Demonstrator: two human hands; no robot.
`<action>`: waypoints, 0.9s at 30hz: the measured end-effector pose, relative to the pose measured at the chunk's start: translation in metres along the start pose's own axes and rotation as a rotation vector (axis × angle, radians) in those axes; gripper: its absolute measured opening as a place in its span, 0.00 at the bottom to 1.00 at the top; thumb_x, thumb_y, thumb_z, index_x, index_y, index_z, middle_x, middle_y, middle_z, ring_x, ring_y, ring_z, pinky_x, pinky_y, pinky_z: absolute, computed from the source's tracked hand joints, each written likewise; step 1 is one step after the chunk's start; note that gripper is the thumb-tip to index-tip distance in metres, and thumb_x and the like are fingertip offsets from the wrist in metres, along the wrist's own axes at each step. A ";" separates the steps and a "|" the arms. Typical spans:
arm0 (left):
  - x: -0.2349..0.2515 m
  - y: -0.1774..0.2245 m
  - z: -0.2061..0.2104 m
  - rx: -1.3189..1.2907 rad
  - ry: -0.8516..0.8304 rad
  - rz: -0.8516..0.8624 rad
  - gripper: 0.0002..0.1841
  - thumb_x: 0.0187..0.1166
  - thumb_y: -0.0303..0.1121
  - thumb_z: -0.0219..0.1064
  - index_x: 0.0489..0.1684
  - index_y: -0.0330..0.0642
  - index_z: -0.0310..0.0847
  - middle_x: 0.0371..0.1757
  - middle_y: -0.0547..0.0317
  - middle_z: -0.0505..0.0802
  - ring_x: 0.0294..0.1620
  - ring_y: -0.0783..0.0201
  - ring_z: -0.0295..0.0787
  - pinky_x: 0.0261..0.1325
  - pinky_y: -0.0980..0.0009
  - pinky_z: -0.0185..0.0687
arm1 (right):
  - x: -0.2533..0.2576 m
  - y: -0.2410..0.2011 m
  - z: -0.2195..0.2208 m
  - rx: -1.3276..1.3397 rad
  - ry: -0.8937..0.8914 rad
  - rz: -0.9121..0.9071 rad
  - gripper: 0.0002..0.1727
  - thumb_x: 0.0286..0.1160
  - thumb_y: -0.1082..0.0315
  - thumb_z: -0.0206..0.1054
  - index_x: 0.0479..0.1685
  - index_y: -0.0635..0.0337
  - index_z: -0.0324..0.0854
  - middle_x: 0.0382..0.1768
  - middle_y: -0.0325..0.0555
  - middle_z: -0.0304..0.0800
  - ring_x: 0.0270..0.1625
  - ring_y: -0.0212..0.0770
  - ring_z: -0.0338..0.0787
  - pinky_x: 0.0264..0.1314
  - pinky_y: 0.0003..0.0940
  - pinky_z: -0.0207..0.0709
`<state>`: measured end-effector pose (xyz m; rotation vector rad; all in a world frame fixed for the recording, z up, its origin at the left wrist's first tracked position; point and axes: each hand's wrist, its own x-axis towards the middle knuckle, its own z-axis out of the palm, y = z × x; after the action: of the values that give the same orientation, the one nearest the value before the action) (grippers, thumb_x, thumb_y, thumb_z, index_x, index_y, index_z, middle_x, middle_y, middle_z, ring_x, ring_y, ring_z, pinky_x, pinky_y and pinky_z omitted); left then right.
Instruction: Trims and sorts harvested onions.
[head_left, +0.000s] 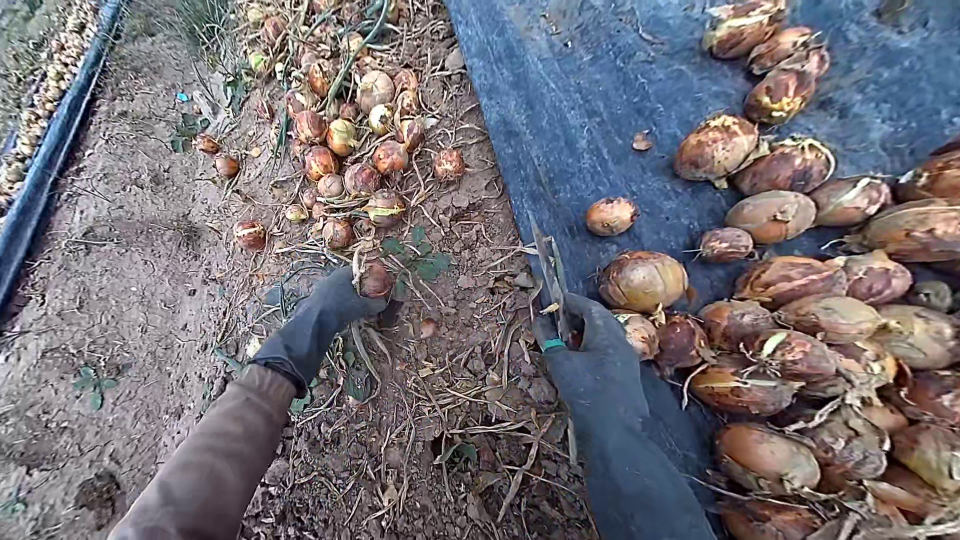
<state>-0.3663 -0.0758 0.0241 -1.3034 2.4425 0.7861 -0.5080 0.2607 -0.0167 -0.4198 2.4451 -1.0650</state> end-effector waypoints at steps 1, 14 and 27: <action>-0.006 0.005 0.003 0.180 0.040 -0.047 0.34 0.57 0.58 0.85 0.61 0.51 0.84 0.49 0.51 0.95 0.51 0.50 0.94 0.52 0.39 0.89 | -0.008 -0.002 0.000 0.124 -0.025 -0.008 0.22 0.77 0.54 0.70 0.64 0.56 0.83 0.50 0.49 0.91 0.48 0.45 0.91 0.48 0.48 0.85; -0.162 0.114 0.012 -0.322 -0.399 0.201 0.08 0.84 0.28 0.65 0.44 0.31 0.88 0.39 0.52 0.94 0.41 0.67 0.90 0.53 0.72 0.87 | -0.066 0.007 0.062 1.368 -0.705 0.059 0.47 0.62 0.17 0.57 0.54 0.56 0.80 0.29 0.42 0.81 0.18 0.31 0.75 0.18 0.24 0.73; -0.155 0.101 0.023 0.466 -0.255 0.601 0.14 0.64 0.38 0.78 0.48 0.56 0.88 0.46 0.66 0.93 0.51 0.61 0.91 0.50 0.51 0.89 | -0.038 -0.022 0.047 0.987 -0.332 -0.427 0.29 0.77 0.44 0.72 0.55 0.65 0.83 0.39 0.42 0.92 0.38 0.30 0.92 0.40 0.26 0.90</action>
<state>-0.3633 0.0890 0.1115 -0.2827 2.5916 0.4158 -0.4490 0.2341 -0.0189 -0.6980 1.3214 -1.9982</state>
